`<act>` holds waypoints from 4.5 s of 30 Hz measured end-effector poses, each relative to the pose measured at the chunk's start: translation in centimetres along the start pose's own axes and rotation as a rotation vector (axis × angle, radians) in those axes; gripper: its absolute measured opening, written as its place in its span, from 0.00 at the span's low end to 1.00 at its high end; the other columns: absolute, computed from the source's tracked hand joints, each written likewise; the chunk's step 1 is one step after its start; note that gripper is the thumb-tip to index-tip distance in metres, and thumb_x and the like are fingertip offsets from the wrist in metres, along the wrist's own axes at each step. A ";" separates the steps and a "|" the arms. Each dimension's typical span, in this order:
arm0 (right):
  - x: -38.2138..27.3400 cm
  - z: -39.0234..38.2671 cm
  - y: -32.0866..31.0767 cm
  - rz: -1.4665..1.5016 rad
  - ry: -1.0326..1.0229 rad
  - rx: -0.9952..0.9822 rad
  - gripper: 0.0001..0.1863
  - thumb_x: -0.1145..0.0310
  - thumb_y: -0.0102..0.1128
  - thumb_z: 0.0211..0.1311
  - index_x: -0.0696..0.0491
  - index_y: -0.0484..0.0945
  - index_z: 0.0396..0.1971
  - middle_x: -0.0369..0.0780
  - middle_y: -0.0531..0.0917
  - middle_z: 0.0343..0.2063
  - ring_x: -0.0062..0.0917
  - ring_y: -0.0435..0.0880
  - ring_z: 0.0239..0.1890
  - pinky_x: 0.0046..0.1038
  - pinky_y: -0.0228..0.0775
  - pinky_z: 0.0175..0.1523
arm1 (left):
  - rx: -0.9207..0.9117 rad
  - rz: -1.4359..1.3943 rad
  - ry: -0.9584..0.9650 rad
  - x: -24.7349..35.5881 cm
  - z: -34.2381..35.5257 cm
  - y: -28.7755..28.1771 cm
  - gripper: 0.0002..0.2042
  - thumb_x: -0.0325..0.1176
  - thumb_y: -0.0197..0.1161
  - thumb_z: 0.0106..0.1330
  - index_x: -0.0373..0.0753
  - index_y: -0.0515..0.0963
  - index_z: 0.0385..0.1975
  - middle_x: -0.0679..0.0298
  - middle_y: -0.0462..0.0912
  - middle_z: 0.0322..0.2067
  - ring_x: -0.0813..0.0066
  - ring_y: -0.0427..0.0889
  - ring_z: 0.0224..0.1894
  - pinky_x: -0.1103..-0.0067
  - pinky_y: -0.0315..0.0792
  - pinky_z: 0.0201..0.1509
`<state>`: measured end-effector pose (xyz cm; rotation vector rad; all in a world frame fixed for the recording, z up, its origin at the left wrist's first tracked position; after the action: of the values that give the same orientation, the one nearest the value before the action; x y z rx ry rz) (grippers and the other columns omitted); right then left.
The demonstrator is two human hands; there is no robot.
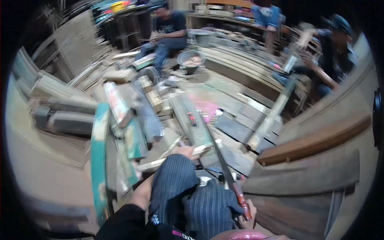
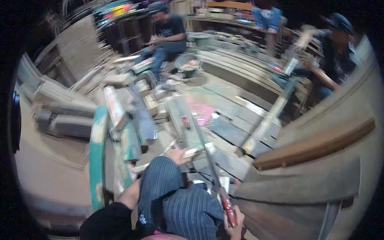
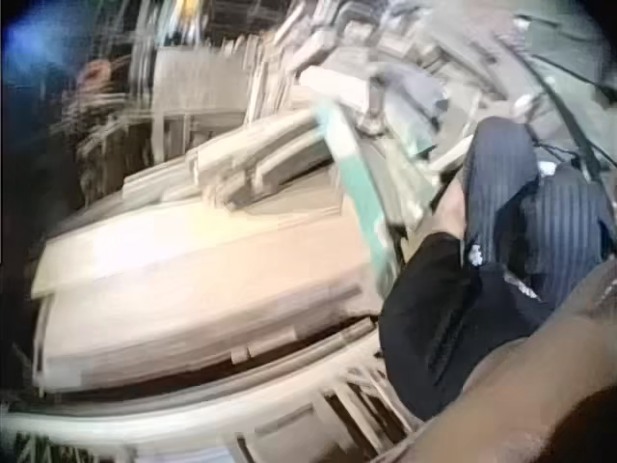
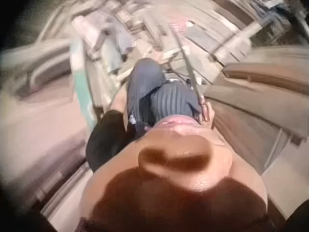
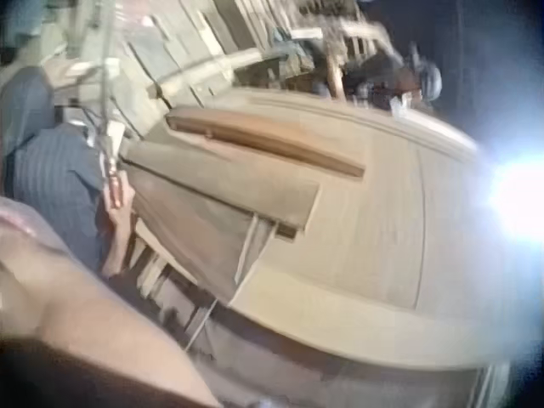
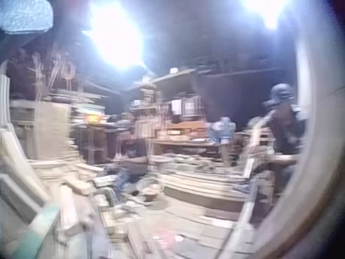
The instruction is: Sawing a piece of wood manually using a hand saw while sitting on a pile of scrap wood.
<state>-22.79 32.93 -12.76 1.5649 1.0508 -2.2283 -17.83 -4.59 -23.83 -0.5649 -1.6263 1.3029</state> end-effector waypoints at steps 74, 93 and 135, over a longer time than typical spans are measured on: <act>0.1 0.4 0.8 0.017 0.031 -0.079 0.09 0.71 0.64 0.54 0.56 0.73 0.32 0.41 0.75 0.18 0.24 0.76 0.17 0.24 0.66 0.26 | -0.040 0.043 -0.058 -1.4 -0.7 -0.3 0.30 0.49 0.68 0.52 0.39 0.71 0.53 0.44 0.81 0.28 0.47 0.82 0.34 0.59 0.74 0.39; 0.1 0.3 1.0 0.059 0.013 -0.089 0.10 0.72 0.65 0.54 0.55 0.73 0.31 0.40 0.74 0.17 0.21 0.74 0.17 0.24 0.65 0.26 | -0.025 0.021 -0.045 -0.7 -1.2 -1.3 0.27 0.46 0.68 0.52 0.41 0.70 0.51 0.46 0.82 0.29 0.46 0.81 0.35 0.58 0.73 0.41; -7.5 2.2 1.9 -0.120 0.132 -0.067 0.09 0.76 0.66 0.52 0.56 0.74 0.29 0.43 0.75 0.17 0.34 0.75 0.16 0.27 0.61 0.27 | 0.069 0.169 0.027 -0.7 0.1 1.4 0.22 0.29 0.60 0.50 0.39 0.71 0.49 0.47 0.80 0.21 0.49 0.82 0.27 0.59 0.74 0.31</act>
<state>-20.25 28.53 -6.52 1.6813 1.2746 -2.1646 -17.90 -4.73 -25.38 -0.6860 -1.5319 1.4630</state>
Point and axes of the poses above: each hand's wrist, its own z-axis towards the middle knuckle, its own y-axis out of the palm, x = y × z, the point moved 6 cm from there along z, towards the middle knuckle
